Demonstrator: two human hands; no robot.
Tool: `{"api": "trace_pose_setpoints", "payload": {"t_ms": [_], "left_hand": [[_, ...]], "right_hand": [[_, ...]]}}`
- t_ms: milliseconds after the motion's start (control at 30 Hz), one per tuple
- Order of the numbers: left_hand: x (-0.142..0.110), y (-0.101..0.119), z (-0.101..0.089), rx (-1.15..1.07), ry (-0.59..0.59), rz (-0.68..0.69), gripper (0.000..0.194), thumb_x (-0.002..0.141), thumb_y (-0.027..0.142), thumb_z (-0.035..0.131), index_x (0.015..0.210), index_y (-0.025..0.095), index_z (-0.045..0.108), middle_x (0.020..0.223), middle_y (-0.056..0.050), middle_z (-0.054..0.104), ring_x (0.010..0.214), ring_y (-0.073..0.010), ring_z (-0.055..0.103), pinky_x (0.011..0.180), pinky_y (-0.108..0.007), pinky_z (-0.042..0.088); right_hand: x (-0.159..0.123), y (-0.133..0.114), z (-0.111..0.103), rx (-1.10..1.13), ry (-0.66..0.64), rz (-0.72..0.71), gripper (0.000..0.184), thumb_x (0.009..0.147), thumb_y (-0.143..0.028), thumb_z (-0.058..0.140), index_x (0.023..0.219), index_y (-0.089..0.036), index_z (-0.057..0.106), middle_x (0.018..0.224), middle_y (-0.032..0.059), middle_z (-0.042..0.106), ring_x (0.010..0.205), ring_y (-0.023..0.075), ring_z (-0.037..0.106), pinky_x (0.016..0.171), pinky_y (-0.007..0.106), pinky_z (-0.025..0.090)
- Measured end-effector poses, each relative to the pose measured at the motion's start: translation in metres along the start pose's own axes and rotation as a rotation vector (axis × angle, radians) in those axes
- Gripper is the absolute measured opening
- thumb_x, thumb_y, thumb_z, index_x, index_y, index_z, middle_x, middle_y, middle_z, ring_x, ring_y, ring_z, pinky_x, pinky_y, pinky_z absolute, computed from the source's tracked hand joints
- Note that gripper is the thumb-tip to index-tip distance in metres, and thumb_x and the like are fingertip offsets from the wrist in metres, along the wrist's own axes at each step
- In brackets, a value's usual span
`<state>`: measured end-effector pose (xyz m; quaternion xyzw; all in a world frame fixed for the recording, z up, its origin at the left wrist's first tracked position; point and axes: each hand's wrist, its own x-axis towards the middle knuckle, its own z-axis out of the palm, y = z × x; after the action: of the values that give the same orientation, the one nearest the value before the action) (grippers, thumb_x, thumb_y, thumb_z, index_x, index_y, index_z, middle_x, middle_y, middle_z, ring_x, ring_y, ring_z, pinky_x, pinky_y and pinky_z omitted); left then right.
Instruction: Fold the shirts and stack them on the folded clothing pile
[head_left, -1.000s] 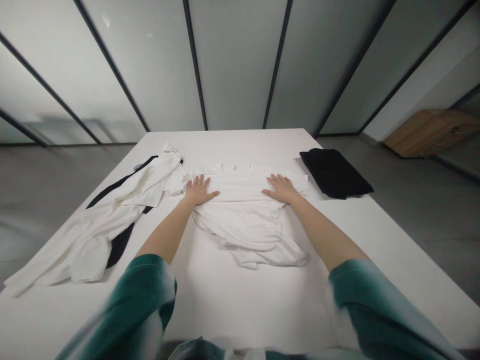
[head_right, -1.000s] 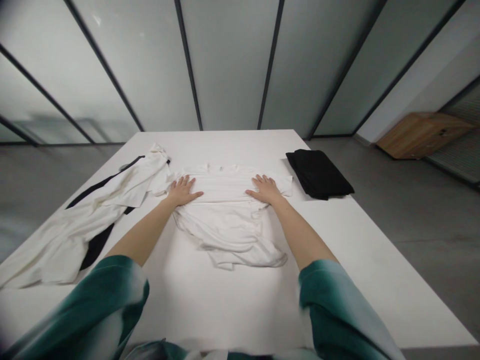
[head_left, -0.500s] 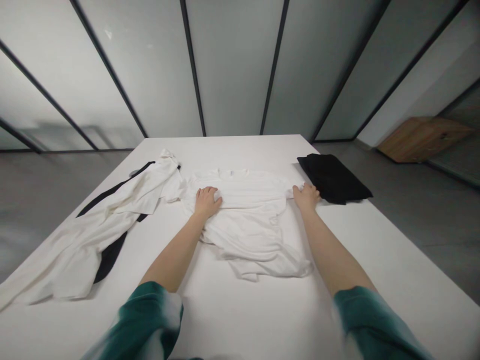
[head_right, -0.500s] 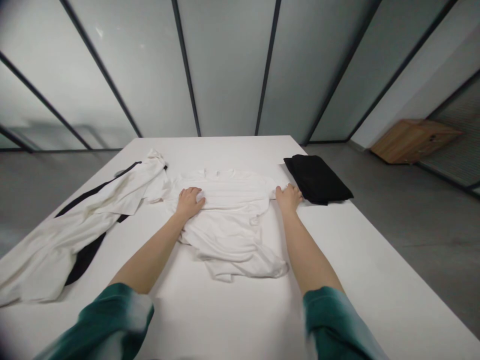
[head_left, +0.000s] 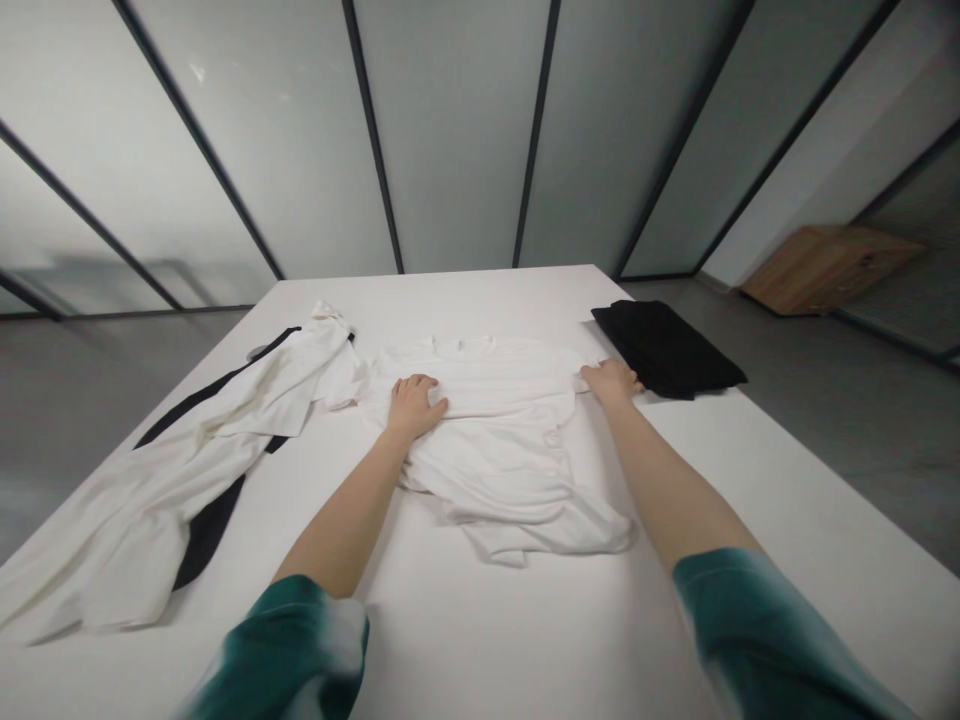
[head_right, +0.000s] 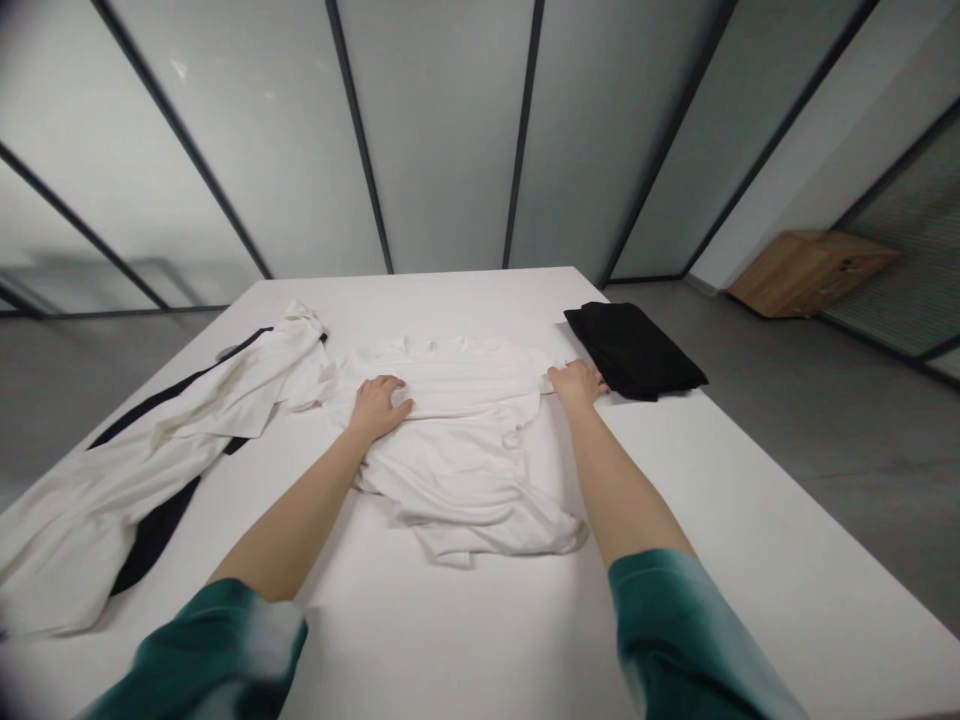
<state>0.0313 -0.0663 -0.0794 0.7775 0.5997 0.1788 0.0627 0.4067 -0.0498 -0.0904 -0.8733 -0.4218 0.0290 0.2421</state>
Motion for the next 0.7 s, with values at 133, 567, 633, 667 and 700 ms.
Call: {"api": "trace_pose_setpoints", "payload": {"t_ms": [133,567,633,667,700], "left_hand": [[0.001,0.000,0.001,0.006,0.000,0.017,0.038,0.083,0.038,0.060,0.118,0.023,0.064,0.128,-0.011,0.063,0.125,-0.0293,0.054,0.115,-0.047,0.032],[0.000,0.003,-0.001,-0.017,-0.007,0.011,0.037,0.083,0.038,0.060,0.116,0.022,0.066,0.127,-0.010,0.063,0.122,-0.0308,0.054,0.111,-0.047,0.036],[0.000,0.004,-0.001,-0.021,-0.004,0.009,0.037,0.083,0.038,0.060,0.116,0.023,0.066,0.127,-0.010,0.063,0.121,-0.0311,0.054,0.110,-0.047,0.036],[0.000,0.004,-0.001,-0.023,-0.004,0.009,0.036,0.083,0.038,0.060,0.116,0.023,0.066,0.127,-0.010,0.063,0.121,-0.0312,0.054,0.110,-0.047,0.036],[-0.001,0.004,-0.001,-0.025,-0.005,0.008,0.036,0.083,0.038,0.060,0.116,0.023,0.066,0.127,-0.009,0.063,0.121,-0.0313,0.054,0.110,-0.047,0.036]], "right_hand": [[0.003,0.002,-0.001,0.141,-0.005,-0.094,0.039,0.075,-0.027,0.051,0.109,-0.014,0.065,0.102,0.0171,0.068,0.100,0.0326,0.062,0.089,0.045,0.046],[0.013,-0.020,-0.036,0.240,0.017,-0.434,0.042,0.079,-0.023,0.044,0.110,-0.013,0.070,0.111,0.0149,0.067,0.102,0.0300,0.061,0.090,0.041,0.049],[0.001,-0.037,-0.043,0.060,0.041,-0.566,0.042,0.084,-0.025,0.044,0.115,-0.013,0.071,0.123,0.0156,0.065,0.110,0.0310,0.059,0.095,0.041,0.047],[-0.007,-0.047,-0.045,-0.025,0.029,-0.611,0.043,0.086,-0.026,0.044,0.118,-0.014,0.070,0.127,0.0153,0.063,0.112,0.0311,0.060,0.095,0.040,0.047],[-0.015,-0.057,-0.046,-0.105,0.003,-0.645,0.044,0.087,-0.026,0.044,0.121,-0.015,0.069,0.130,0.0149,0.062,0.111,0.0308,0.060,0.093,0.040,0.048]]}}
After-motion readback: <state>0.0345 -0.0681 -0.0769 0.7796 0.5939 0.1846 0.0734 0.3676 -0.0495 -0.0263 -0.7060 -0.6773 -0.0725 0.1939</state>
